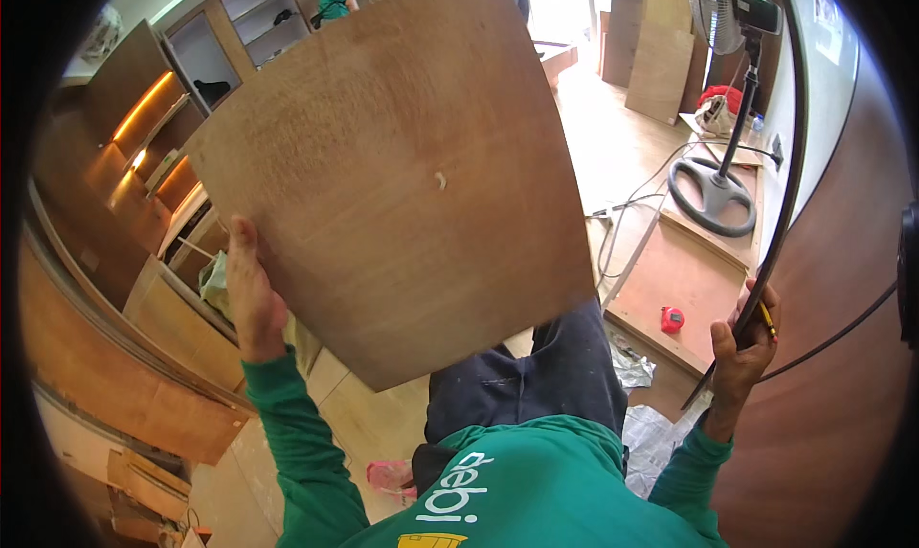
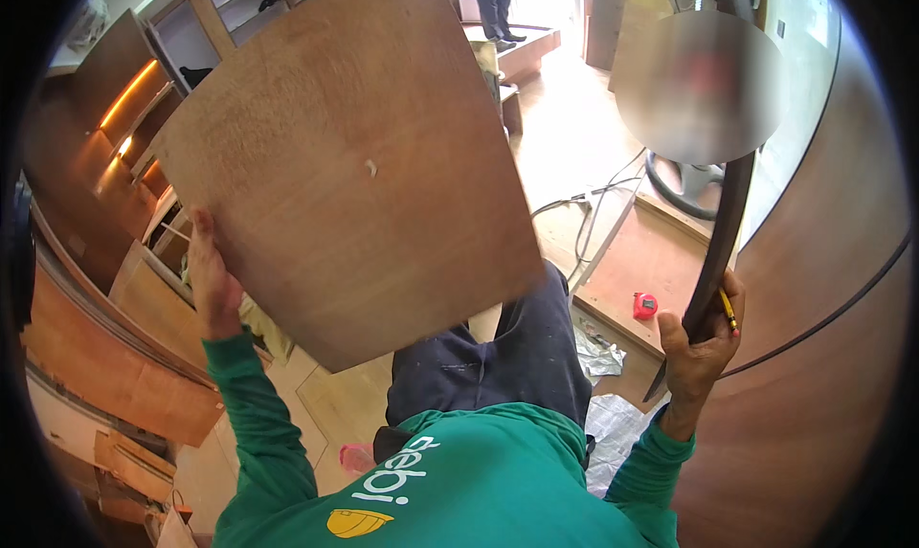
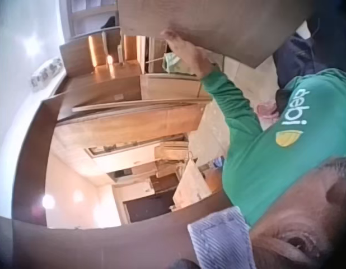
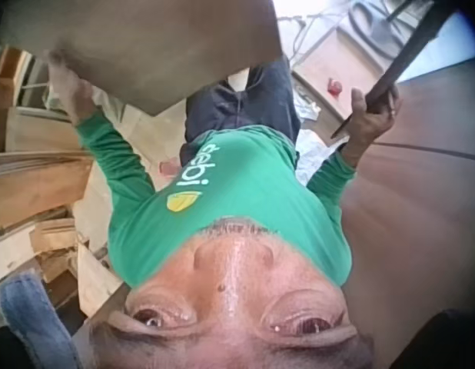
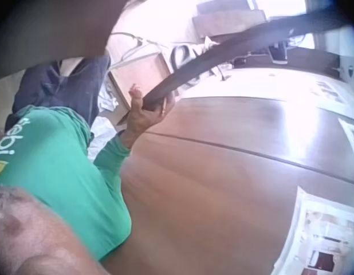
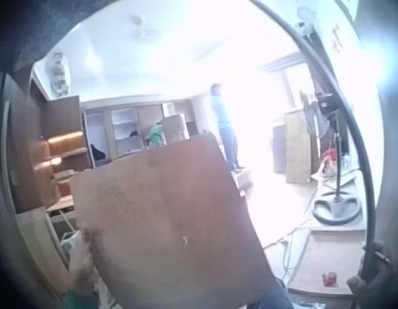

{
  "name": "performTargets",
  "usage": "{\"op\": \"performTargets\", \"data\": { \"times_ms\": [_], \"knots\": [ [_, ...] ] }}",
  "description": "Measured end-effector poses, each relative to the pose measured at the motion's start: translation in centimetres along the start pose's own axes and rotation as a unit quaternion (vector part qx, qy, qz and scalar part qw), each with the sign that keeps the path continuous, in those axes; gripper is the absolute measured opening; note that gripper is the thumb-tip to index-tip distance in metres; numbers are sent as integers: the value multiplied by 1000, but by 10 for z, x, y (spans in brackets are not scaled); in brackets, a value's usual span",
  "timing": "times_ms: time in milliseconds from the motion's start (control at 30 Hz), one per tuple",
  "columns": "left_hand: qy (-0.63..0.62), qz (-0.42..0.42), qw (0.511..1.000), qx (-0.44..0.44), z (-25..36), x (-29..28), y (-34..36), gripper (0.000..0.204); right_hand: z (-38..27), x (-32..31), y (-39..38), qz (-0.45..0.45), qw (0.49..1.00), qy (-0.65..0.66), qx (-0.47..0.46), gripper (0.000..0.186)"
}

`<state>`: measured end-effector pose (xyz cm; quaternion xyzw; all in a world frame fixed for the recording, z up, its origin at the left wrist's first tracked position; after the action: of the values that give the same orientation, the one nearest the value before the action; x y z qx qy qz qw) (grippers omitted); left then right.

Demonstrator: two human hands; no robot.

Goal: The person measures a wooden board with a tape measure, marks it with a pencil using a metal rail as a guide, and uses a hand saw to cut the wood.

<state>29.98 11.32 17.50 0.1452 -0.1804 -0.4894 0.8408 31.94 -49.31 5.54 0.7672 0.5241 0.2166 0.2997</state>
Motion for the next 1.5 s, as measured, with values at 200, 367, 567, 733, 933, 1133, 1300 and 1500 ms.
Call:
{"op": "performTargets", "data": {
  "times_ms": [200, 367, 567, 733, 933, 1133, 1300, 1500],
  "knots": [
    [116, -44, 991, -52, -32, -54, -1, 28, 0, 83, 2, -131, 990, 42, 19, 79],
    [121, -22, 990, -74, -77, -77, -23, 27, -11, 170, -4, -269, 952, -26, -144, 67],
    [112, 90, 987, -70, -101, -146, -54, 39, 11, 243, -13, -393, 894, -70, -206, 58],
    [115, 198, 971, -70, -134, -229, -95, 42, 22, 278, -33, -465, 856, -82, -208, 53],
    [85, 279, 948, -123, -157, -276, -109, 53, 24, 314, -40, -484, 846, -85, -208, 54],
    [72, 154, 983, -77, -147, -224, -89, 73, 46, 326, -40, -507, 833, -105, -196, 60],
    [139, 104, 978, -119, -121, -191, -92, 92, 38, 343, -7, -531, 808, -124, -222, 59],
    [166, 149, 938, -267, -114, -182, -86, 107, 38, 359, 23, -560, 789, -110, -229, 59]
  ]
}}
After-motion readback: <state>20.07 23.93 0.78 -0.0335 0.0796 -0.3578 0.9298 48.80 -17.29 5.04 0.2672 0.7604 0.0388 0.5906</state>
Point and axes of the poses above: each hand's wrist, its own y-axis towards the middle knuckle, its own x-axis out of the palm, z = x × y, the point moved 10 cm from there along y, towards the middle knuckle, and after that the axes turned 4 degrees about -x, right-handed, at the moved point
